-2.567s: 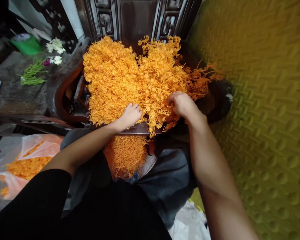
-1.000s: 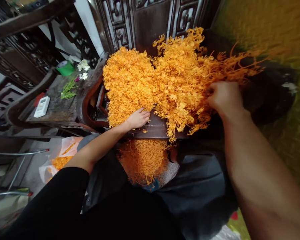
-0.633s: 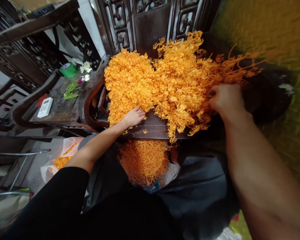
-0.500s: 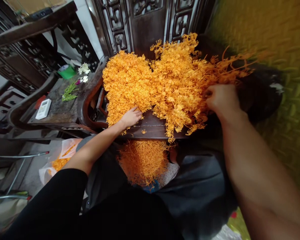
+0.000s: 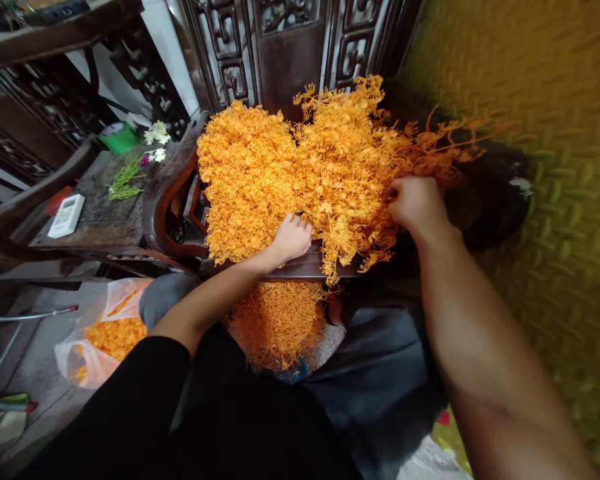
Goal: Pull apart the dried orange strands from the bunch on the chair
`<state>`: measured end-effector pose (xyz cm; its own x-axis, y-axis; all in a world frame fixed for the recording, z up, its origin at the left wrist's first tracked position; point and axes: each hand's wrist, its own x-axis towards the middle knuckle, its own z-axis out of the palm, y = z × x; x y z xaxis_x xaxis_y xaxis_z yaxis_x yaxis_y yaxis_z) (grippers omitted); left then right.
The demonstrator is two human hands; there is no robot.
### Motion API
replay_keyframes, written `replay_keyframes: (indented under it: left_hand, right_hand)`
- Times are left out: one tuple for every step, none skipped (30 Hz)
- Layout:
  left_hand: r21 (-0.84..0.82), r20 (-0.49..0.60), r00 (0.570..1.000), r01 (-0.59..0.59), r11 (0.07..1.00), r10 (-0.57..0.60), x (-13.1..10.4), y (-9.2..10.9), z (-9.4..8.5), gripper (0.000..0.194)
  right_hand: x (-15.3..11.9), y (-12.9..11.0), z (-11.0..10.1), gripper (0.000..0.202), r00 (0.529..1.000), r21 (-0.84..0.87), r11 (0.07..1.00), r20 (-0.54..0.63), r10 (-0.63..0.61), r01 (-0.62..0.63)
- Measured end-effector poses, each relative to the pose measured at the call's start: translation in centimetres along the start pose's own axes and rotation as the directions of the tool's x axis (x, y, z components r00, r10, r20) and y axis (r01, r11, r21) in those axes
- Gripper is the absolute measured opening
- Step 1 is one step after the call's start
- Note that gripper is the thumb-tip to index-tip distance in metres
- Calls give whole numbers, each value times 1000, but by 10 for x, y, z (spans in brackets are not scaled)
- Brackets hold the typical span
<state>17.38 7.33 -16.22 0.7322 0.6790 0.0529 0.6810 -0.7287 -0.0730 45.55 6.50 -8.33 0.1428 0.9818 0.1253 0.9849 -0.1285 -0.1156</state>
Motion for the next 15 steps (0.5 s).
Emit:
replay_keyframes:
  left_hand:
    - [-3, 12, 998, 69, 998, -69, 9, 7, 4, 51]
    - [-4, 25, 991, 129, 992, -129, 18, 12, 8, 60]
    - [-6, 37, 985, 168, 986, -168, 26, 17, 13, 66]
    - [-12, 50, 979, 198, 980, -197, 34, 19, 18, 66]
    - [-21, 62, 975, 215, 976, -213, 40, 20, 23, 60]
    - [-31, 72, 974, 219, 975, -216, 45, 19, 27, 50]
    - [-41, 77, 975, 212, 976, -209, 48, 17, 31, 39]
    - [-49, 78, 978, 200, 979, -196, 51, 13, 33, 31]
    - [-53, 77, 980, 186, 981, -181, 52, 8, 35, 29]
    - [-54, 76, 983, 170, 984, -166, 52, 4, 35, 31]
    - [-52, 77, 986, 153, 987, -149, 51, -1, 35, 33]
    - [-49, 81, 988, 136, 990, -131, 50, -4, 34, 33]
    - [-45, 86, 990, 120, 992, -116, 48, -7, 33, 31]
    - [-41, 87, 991, 108, 993, -104, 46, -9, 31, 30]
    - [-35, 82, 992, 102, 994, -99, 43, -10, 30, 30]
  right_hand:
    - [0, 0, 0, 28, 1000, 0, 1000, 0, -5, 5]
    - [0, 0, 0, 28, 1000, 2, 1000, 1, -10, 10]
    - [0, 0, 0, 28, 1000, 3, 1000, 3, -14, 14]
    - [0, 1, 0, 28, 1000, 4, 1000, 6, -16, 16]
    - [0, 1, -1, 28, 1000, 5, 1000, 8, -17, 17]
    - [-1, 1, -1, 29, 1000, 4, 1000, 11, -17, 17]
    - [-1, 1, -1, 30, 1000, 3, 1000, 13, -18, 18]
    - [-2, 1, -2, 32, 1000, 1, 1000, 15, -21, 21]
    - [-2, 1, -2, 33, 1000, -3, 1000, 14, -22, 22]
    - [-2, 2, -2, 34, 1000, -8, 1000, 12, -19, 20]
    - [-2, 2, -1, 34, 1000, -10, 1000, 8, -15, 15]
    - [-2, 2, -1, 34, 1000, -12, 1000, 5, -7, 7]
    - [-2, 2, 0, 33, 1000, -12, 1000, 3, 3, -3]
    - [-1, 2, 0, 33, 1000, -10, 1000, 4, 12, -12]
    - [-1, 2, 1, 32, 1000, -7, 1000, 6, 18, -17]
